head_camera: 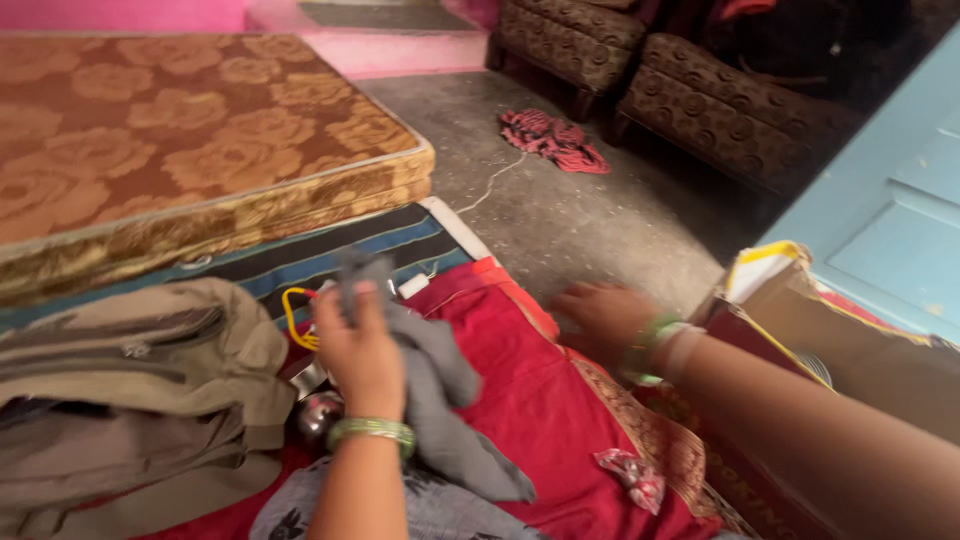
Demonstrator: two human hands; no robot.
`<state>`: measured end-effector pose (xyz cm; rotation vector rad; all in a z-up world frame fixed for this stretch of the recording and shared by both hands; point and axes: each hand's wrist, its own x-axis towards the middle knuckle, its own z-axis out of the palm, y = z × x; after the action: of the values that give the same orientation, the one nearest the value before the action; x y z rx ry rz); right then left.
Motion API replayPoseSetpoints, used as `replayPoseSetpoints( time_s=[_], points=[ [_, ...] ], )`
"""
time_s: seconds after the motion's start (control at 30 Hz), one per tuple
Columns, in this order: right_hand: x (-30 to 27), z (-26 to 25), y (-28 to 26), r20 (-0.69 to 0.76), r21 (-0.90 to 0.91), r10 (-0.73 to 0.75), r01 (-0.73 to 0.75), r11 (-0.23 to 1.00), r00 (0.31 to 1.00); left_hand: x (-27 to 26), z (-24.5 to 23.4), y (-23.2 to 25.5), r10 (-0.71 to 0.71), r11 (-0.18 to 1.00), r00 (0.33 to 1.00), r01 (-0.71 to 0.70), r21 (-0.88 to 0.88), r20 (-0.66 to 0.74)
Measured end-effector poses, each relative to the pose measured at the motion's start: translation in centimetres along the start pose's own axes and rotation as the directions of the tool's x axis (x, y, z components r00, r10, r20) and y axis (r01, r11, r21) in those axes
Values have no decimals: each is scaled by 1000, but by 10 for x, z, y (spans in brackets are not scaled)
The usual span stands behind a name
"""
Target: The person cleans a green circuit board with a gray cloth, then places it into a cardboard box. The person then wraps a plastic-wrapped bundle of cables in the cloth and places it in the box, followed by placing a small black device in the box.
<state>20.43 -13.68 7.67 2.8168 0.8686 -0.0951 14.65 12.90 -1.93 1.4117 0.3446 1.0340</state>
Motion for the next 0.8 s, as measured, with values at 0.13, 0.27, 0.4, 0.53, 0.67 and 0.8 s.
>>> replayPoseSetpoints(
  time_s=[0.13,0.27,0.4,0.53,0.67,0.8],
  points=[
    [89,32,-67,-29,-27,-86,85,996,996,44,-40,-46,-509,795,802,297,-529,-313],
    [168,61,-115,5,35,-48,47,998,999,67,-42,-59,-439,817,788,151,-557,-431],
    [221,105,-120,30,69,-41,39,997,999,63,-27,-63,-440,807,775,118,-579,-454],
    [258,152,-116,31,209,27,-33,977,999,68,-17,-64,-509,695,768,101,-711,-389],
    [272,180,-109,12,472,147,-135,871,989,72,-12,-61,-471,729,790,98,-677,-392],
    [259,163,-87,-136,472,188,-103,876,973,74,-20,-64,-498,723,780,131,-679,-380]
  ],
)
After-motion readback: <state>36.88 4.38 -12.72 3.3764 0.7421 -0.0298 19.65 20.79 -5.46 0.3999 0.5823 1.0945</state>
